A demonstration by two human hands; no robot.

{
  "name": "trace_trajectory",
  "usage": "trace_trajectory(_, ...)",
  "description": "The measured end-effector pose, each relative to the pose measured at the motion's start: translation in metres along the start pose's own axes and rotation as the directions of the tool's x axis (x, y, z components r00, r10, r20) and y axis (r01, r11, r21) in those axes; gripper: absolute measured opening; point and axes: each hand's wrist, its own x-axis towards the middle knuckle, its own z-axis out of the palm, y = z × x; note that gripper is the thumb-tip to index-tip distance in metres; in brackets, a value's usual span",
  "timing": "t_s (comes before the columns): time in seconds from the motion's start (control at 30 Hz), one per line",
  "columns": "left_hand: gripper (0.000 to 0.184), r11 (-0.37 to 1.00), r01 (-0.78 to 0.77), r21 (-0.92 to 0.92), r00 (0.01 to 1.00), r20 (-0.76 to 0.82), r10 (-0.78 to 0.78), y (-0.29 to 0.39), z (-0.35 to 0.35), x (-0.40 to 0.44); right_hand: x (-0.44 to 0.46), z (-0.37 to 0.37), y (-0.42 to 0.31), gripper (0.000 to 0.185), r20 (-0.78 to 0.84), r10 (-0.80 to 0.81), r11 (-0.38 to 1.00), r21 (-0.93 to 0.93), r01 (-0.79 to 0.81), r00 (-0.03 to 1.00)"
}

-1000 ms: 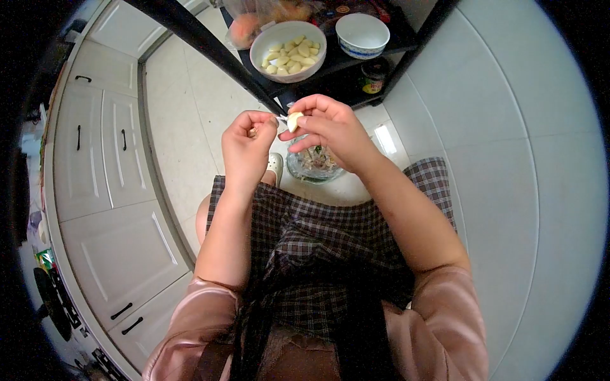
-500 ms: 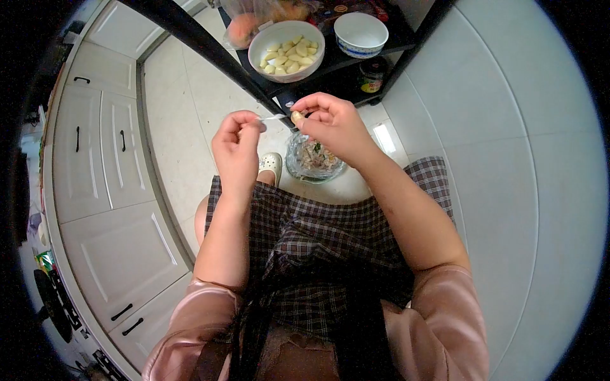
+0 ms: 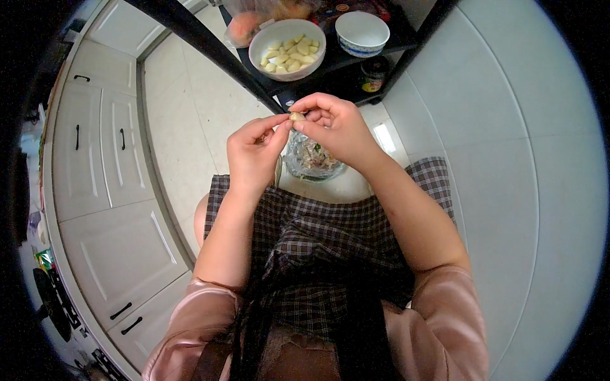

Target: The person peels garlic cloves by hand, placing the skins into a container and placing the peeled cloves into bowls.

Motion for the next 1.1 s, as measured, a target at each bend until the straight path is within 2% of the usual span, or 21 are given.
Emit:
trace_trajectory(0.17,0.012,0.991,-0.122,0.049,0.993,0.0,0.122,0.0,0.001,-0.001,0.001,0.0,-0.002,0.019,0.01,-0.091,0.991,-0.102,0.092,0.996)
trace_trajectory(0.23,0.01,0.988,-0.127,0.087,0.992,-0.008,0.128,-0.001,0.001,-0.002,0.0,0.002,-0.004,0.016,0.032,-0.107,0.963,-0.246,0.111,0.994)
trace_trajectory(0.3,0.009,0.983,-0.133,0.125,0.991,-0.016,0.136,-0.002,0.001,-0.002,-0.001,0.005,-0.003,0.016,0.033,-0.079,0.97,-0.229,0.085,0.996)
trace_trajectory(0.37,0.007,0.997,-0.01,0.07,1.0,-0.002,0.01,-0.002,0.001,-0.002,-0.002,0.006,-0.002,0.016,0.038,-0.052,0.976,-0.211,0.059,0.998)
trace_trajectory(0.4,0.007,0.997,-0.01,0.071,1.0,-0.004,0.01,-0.001,0.001,-0.002,-0.003,0.007,-0.002,0.018,0.035,-0.032,0.985,-0.169,0.038,0.999)
trace_trajectory(0.47,0.005,0.989,0.114,-0.092,0.993,0.01,-0.114,0.0,0.0,-0.001,-0.003,0.006,-0.003,0.02,0.032,-0.012,0.992,-0.127,0.016,0.999)
trace_trajectory(0.53,0.005,0.98,0.158,-0.119,0.987,-0.001,-0.159,0.0,0.0,0.003,-0.002,0.003,-0.006,0.024,0.062,0.026,0.999,0.017,-0.027,0.998)
trace_trajectory(0.57,0.005,0.969,0.2,-0.146,0.979,-0.013,-0.204,0.0,-0.001,0.004,-0.002,0.001,-0.008,0.024,0.064,0.025,0.999,0.017,-0.026,0.998)
trace_trajectory(0.63,0.005,0.971,0.2,-0.133,0.979,-0.001,-0.202,-0.003,-0.002,0.004,-0.002,-0.001,-0.012,0.027,0.061,0.102,0.988,0.112,-0.108,0.993)
trace_trajectory(0.83,0.007,0.97,0.237,-0.06,0.971,0.037,-0.235,-0.011,-0.007,0.005,-0.002,0.002,-0.014,0.028,0.045,0.099,0.969,0.223,-0.107,0.994)
trace_trajectory(0.97,0.009,0.972,0.233,-0.022,0.967,0.111,-0.23,-0.011,-0.007,0.004,-0.003,0.0,-0.011,0.027,0.06,0.167,0.979,0.105,-0.173,0.984)
trace_trajectory(1.03,0.009,0.966,0.256,-0.026,0.96,0.125,-0.251,-0.005,-0.008,0.003,-0.003,0.0,-0.01,0.025,0.059,0.196,0.98,-0.023,-0.195,0.979)
trace_trajectory(1.1,0.01,0.96,0.278,-0.03,0.952,0.138,-0.272,-0.004,-0.009,0.003,-0.002,0.0,-0.01,0.024,0.048,0.151,0.989,-0.016,-0.15,0.987)
